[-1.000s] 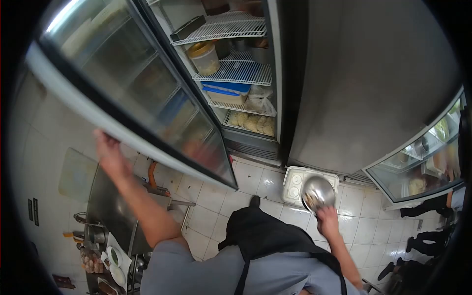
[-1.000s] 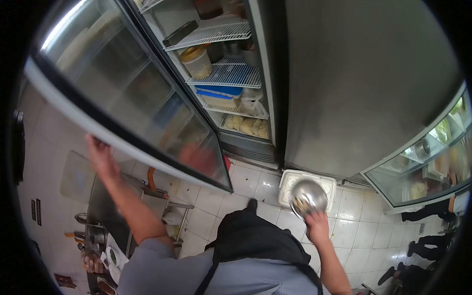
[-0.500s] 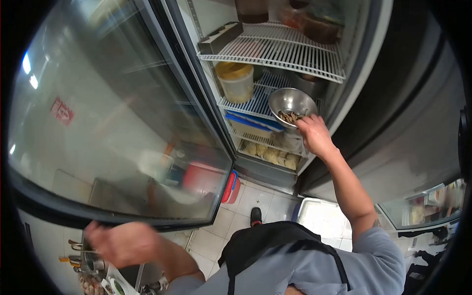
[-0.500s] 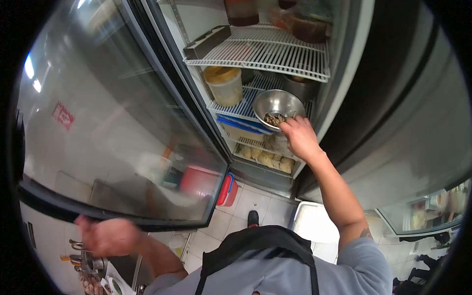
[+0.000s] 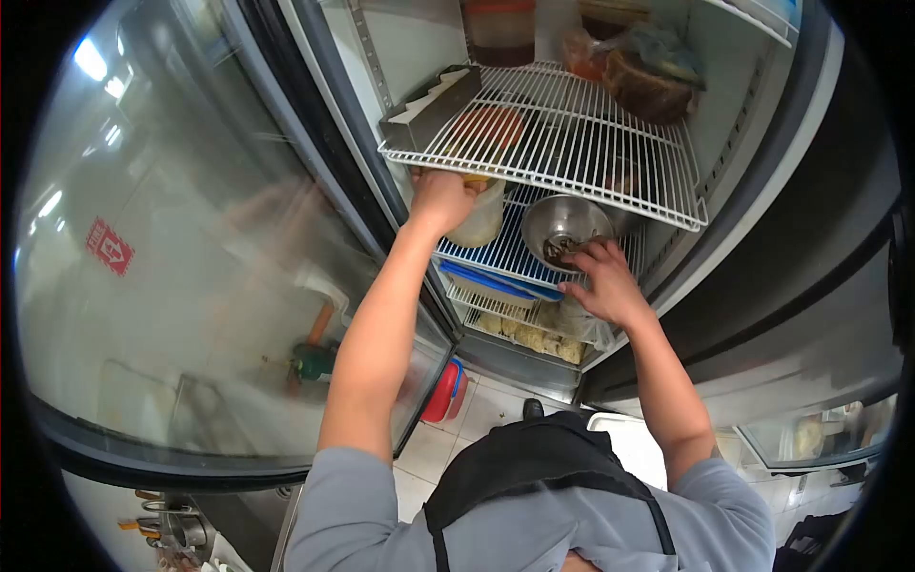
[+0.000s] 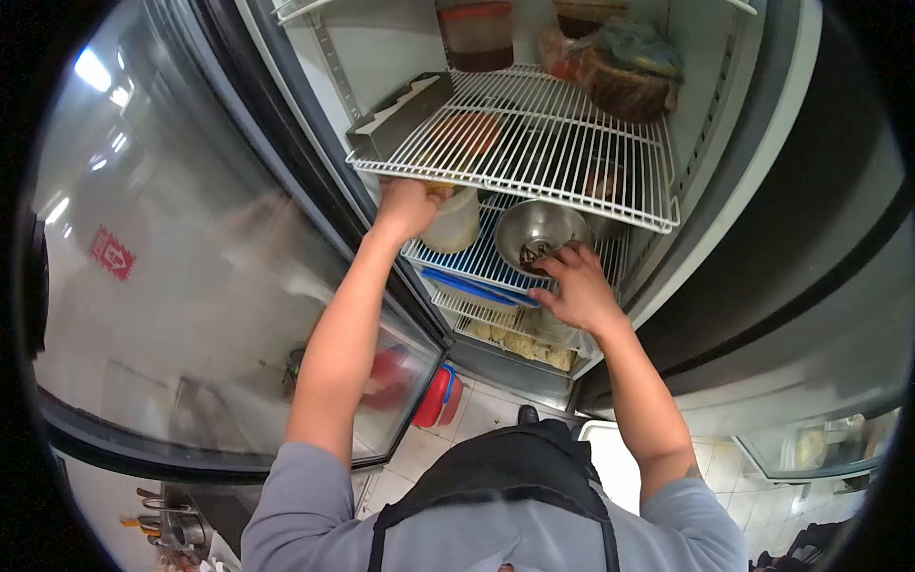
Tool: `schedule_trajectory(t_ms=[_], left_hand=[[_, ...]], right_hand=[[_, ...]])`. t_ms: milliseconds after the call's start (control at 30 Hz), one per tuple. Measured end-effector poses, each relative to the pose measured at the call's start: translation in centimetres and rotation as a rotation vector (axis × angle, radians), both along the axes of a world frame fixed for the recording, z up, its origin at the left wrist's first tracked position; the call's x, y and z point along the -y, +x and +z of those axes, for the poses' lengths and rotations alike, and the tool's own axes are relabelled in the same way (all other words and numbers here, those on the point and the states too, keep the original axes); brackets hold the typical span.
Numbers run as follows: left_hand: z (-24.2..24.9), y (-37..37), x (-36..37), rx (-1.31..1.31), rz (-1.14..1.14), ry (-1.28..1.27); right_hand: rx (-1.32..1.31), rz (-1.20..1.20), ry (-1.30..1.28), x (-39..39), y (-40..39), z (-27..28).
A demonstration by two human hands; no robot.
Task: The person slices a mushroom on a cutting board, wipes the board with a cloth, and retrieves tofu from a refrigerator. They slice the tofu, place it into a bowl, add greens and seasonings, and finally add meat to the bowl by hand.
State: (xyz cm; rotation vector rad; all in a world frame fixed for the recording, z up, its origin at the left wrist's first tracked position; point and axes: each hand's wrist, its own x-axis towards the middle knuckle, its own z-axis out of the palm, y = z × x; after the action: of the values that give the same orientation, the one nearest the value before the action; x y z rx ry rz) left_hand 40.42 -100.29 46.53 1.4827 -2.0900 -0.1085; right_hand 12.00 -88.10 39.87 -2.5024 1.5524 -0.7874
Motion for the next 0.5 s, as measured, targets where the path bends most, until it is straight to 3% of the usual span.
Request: schedule_trajectory(t_ms=[167, 300, 367, 500], left_hand=[[-0.8, 1.1, -2.1, 0.222, -0.044, -0.454], [-5.2, 2.3, -7.2, 0.128, -0.044, -0.646], [-7.2, 2.9, -11.6, 0.044, 0.03, -0.679], [-12.3, 4.8, -18.2, -0.126, 0.099, -0.509]], right_hand=[[0.134, 0.054, -0.073, 2.8, 1.3, 2.4], [0.202, 0.063, -0.022, 6.3, 4.7, 4.8], [0.229, 0.087, -0.131, 9.9, 7.3, 5.0], [-0.023, 0.103, 0.063, 16.0, 14.2, 7.7]])
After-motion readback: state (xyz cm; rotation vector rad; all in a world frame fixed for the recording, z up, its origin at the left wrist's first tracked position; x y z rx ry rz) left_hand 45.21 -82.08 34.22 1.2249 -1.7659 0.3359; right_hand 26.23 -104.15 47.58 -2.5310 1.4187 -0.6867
